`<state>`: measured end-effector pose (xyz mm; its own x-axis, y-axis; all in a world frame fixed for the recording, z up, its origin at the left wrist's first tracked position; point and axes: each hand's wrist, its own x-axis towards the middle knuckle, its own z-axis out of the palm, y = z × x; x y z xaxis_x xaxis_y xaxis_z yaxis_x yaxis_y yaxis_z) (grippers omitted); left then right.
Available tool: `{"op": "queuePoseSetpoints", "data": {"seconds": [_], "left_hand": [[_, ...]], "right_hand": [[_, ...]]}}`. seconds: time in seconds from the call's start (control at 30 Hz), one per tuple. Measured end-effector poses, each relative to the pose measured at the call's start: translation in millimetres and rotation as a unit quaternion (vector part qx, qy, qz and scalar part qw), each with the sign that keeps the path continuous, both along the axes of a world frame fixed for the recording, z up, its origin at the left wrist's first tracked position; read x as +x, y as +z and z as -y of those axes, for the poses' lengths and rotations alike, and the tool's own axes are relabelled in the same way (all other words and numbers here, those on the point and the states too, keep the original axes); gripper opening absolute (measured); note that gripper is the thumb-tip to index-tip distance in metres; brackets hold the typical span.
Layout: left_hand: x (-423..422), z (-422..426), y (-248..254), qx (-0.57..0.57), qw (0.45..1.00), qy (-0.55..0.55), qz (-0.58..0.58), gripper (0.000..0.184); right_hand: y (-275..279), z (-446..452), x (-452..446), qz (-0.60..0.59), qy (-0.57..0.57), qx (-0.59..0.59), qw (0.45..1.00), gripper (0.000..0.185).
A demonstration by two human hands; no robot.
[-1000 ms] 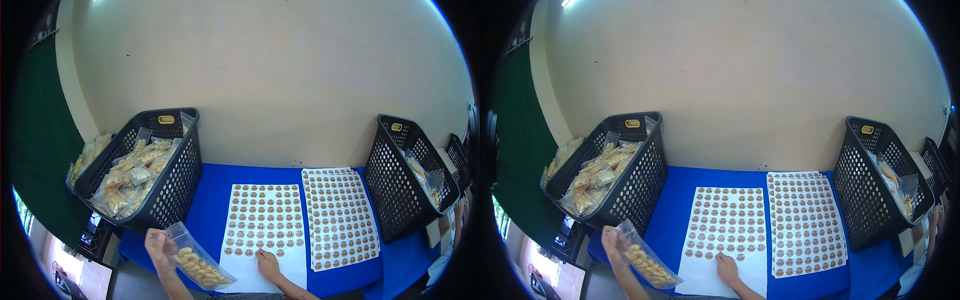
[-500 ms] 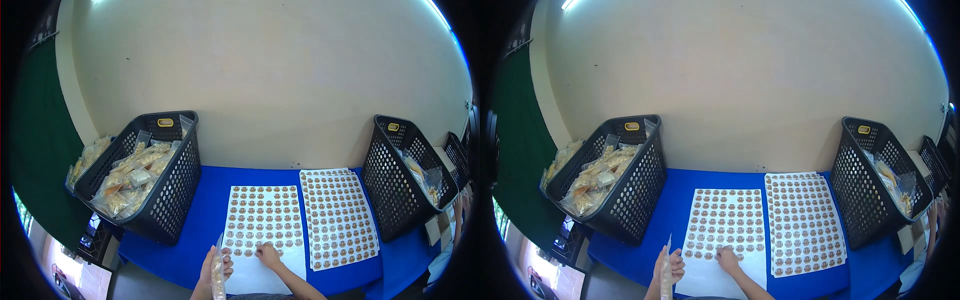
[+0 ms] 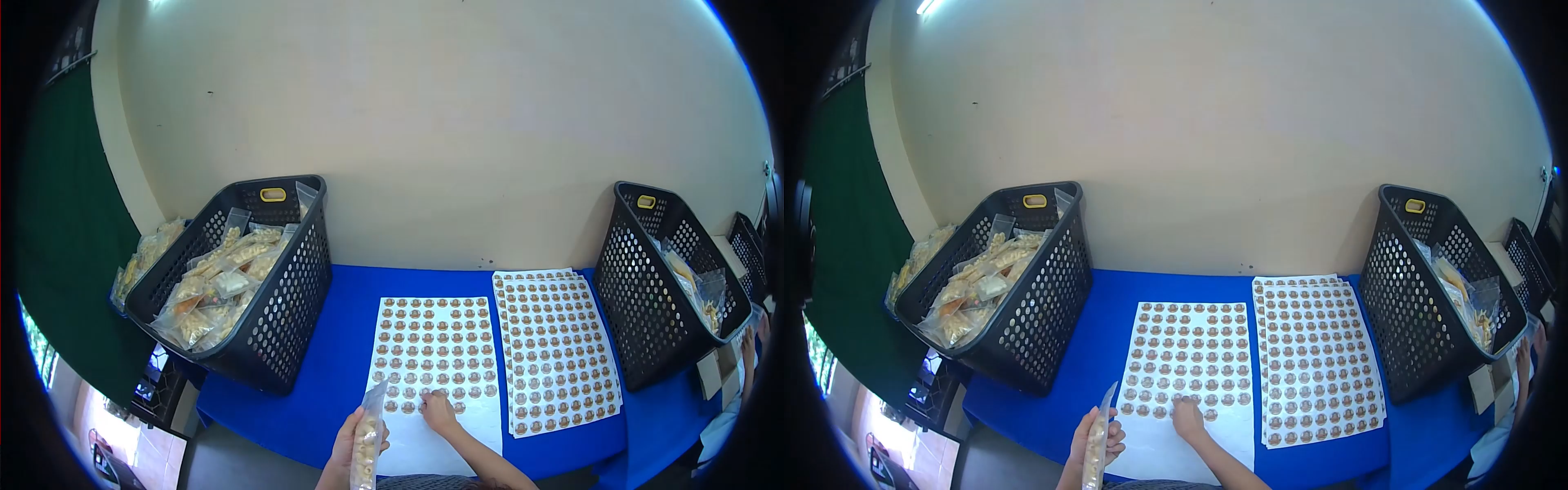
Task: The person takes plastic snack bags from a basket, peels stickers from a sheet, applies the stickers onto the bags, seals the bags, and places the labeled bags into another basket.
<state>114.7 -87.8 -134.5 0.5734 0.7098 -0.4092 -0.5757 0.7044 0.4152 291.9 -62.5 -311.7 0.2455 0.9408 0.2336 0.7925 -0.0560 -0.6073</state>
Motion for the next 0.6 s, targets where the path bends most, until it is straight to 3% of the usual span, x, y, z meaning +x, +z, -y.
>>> {"op": "queuePoseSetpoints", "data": {"seconds": [0.07,0.6], "left_hand": [[-5,-1,-11,0.032,0.993,-0.036,0.112,0.034],[-3,-3,-6,0.008,0.998,0.007,0.064,0.032]], "right_hand": [[2,-2,3,-0.020,0.032,-0.043,0.998,0.012],[7,-14,20,-0.066,0.110,-0.098,0.987,0.010]]}}
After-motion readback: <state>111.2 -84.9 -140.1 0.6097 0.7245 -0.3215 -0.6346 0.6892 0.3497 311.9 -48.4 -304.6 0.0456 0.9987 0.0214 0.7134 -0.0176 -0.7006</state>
